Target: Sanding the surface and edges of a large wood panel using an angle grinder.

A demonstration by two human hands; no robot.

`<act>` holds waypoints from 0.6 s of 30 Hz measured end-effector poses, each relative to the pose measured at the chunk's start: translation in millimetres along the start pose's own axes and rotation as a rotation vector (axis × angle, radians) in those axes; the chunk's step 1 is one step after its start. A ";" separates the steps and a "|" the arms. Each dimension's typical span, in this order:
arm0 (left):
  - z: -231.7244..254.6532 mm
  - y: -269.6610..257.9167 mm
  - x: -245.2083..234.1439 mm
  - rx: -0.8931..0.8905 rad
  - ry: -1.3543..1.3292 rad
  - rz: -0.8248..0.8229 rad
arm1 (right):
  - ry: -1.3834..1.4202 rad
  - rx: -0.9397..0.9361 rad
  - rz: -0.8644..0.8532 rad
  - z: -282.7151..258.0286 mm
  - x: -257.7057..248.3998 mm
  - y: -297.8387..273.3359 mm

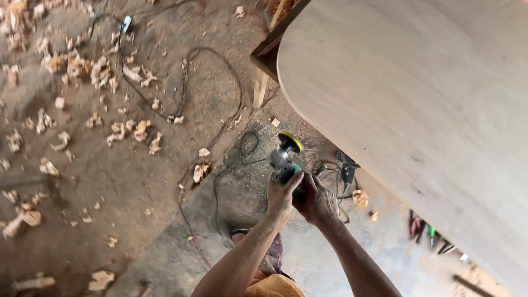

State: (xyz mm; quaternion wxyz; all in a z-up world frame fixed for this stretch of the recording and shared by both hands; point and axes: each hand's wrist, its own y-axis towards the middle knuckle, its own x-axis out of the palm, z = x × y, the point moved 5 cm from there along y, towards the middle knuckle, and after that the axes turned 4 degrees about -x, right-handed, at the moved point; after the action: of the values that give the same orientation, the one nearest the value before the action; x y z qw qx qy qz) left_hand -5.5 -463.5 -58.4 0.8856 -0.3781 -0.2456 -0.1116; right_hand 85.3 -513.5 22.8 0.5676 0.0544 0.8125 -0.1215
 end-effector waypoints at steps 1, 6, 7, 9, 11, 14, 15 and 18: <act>-2.8 9.5 4.5 0.010 -0.026 0.008 | -0.016 -0.022 -0.010 1.6 -1.6 6.2; -29.8 60.7 25.9 0.123 -0.089 0.055 | -0.047 0.030 -0.034 32.8 -2.0 36.7; -29.4 57.9 29.2 0.112 -0.099 0.071 | -0.050 0.026 -0.055 34.6 -3.2 35.7; -18.5 57.4 40.4 0.130 -0.137 0.025 | -0.072 0.007 0.027 34.8 -14.0 41.7; -26.1 67.8 41.3 0.112 -0.123 0.059 | -0.055 -0.024 0.015 38.9 -13.6 46.6; -31.0 73.6 43.3 0.083 -0.158 0.090 | -0.054 -0.028 -0.035 39.4 -16.3 53.0; -31.1 73.0 44.8 0.073 -0.208 0.094 | -0.070 -0.003 -0.077 39.1 -18.0 54.4; -34.7 83.1 53.2 0.090 -0.238 0.064 | -0.052 -0.020 -0.070 40.1 -23.2 58.3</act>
State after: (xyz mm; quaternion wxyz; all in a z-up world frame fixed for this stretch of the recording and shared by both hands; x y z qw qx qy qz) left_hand 84.0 -432.0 -102.4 0.8693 -0.3561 -0.3417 -0.0266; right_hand 143.1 -466.6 23.5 0.5845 0.0172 0.8000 -0.1346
